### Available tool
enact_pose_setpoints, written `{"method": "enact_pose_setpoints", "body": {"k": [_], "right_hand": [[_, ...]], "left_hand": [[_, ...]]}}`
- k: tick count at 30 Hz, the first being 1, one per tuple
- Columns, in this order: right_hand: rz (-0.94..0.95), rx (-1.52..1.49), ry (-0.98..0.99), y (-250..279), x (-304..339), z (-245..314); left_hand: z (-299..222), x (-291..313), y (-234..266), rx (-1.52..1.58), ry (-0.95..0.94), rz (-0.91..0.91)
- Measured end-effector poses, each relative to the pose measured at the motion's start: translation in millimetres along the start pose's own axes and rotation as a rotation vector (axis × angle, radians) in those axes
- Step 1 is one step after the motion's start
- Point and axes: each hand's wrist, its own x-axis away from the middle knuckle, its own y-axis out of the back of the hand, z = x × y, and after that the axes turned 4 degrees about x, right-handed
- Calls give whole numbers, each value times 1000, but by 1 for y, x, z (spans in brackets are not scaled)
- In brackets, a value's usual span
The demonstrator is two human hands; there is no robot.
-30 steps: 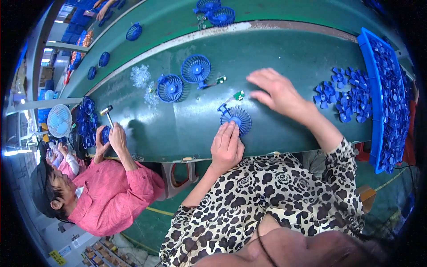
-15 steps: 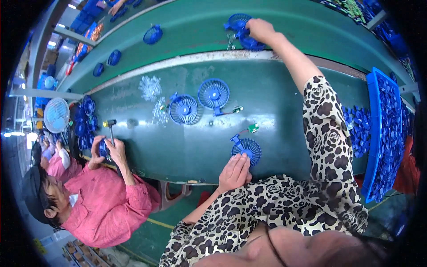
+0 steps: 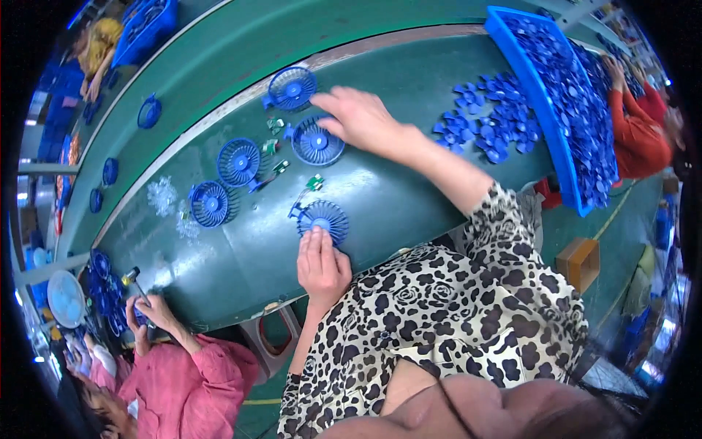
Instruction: Assembling small handheld fans by placing motors and blades into plastic casings on a production line.
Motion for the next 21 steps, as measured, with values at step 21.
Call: {"method": "enact_pose_setpoints", "body": {"k": [21], "right_hand": [[36, 227, -286, 46, 116, -40]], "left_hand": [[3, 4, 1, 33, 18, -1]]}}
